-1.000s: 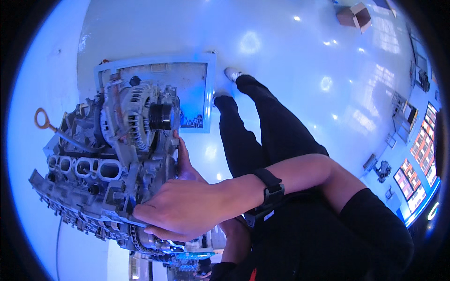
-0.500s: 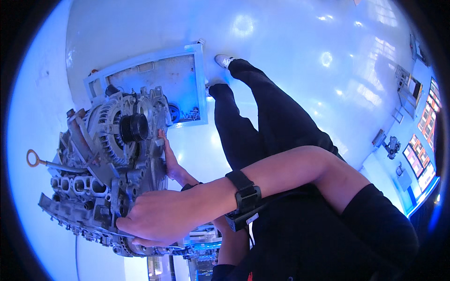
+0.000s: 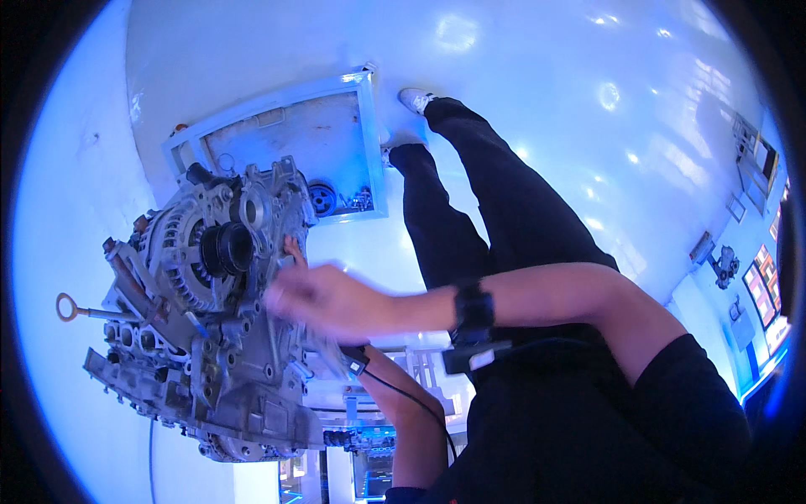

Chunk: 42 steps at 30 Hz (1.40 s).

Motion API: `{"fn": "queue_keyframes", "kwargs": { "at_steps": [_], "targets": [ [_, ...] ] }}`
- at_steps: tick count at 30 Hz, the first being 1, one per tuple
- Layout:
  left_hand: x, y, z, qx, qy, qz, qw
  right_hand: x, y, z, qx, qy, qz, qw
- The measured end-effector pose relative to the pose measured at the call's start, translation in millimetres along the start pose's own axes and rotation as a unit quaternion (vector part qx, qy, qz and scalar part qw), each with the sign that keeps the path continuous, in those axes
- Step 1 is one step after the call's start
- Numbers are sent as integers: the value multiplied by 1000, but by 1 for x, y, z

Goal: Installing a metal cover onto an engine block and securing it with bolts and tools.

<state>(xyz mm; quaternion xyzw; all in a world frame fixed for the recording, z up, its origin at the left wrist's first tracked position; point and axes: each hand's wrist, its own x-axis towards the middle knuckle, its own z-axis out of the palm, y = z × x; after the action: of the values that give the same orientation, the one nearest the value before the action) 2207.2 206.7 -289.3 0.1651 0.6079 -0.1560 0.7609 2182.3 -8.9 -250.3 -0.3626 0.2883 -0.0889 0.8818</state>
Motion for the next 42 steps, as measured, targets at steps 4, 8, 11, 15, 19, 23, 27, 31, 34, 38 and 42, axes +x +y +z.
{"fn": "queue_keyframes", "kwargs": {
  "at_steps": [4, 8, 11, 15, 19, 23, 27, 31, 34, 38, 42],
  "targets": [
    [69, -31, 75, -169, -21, -63, 983, 15, 38, -77, 184, 101, 130, 969],
    [90, -30, 67, -209, -126, -32, 969, 25, 30, -127, 200, 14, 84, 976],
    [78, -28, 76, -217, -109, 3, 970, 36, 27, -130, 157, -13, 42, 987],
    [80, -25, 52, -172, -203, 9, 964, 48, 69, -155, 98, -45, 6, 994],
    [100, -49, 28, -89, -340, 29, 936, 73, 94, -168, 65, -89, 80, 991],
    [117, -24, -2, 24, -434, 109, 894, 115, 121, -138, -112, -181, -28, 977],
    [150, -4, -29, 117, -494, 158, 847, 140, 132, -114, -215, -224, -136, 941],
    [162, 6, -43, 255, -486, 281, 788, 169, 144, -105, -272, -210, -322, 883],
    [162, 18, -40, 307, -440, 355, 766, 172, 154, -101, -304, -268, -397, 824],
    [177, 23, -43, 466, -385, 469, 644, 186, 180, -99, -354, -279, -466, 761],
    [189, 34, -47, 497, -335, 545, 586, 187, 194, -85, -324, -263, -478, 773]
  ]
}}
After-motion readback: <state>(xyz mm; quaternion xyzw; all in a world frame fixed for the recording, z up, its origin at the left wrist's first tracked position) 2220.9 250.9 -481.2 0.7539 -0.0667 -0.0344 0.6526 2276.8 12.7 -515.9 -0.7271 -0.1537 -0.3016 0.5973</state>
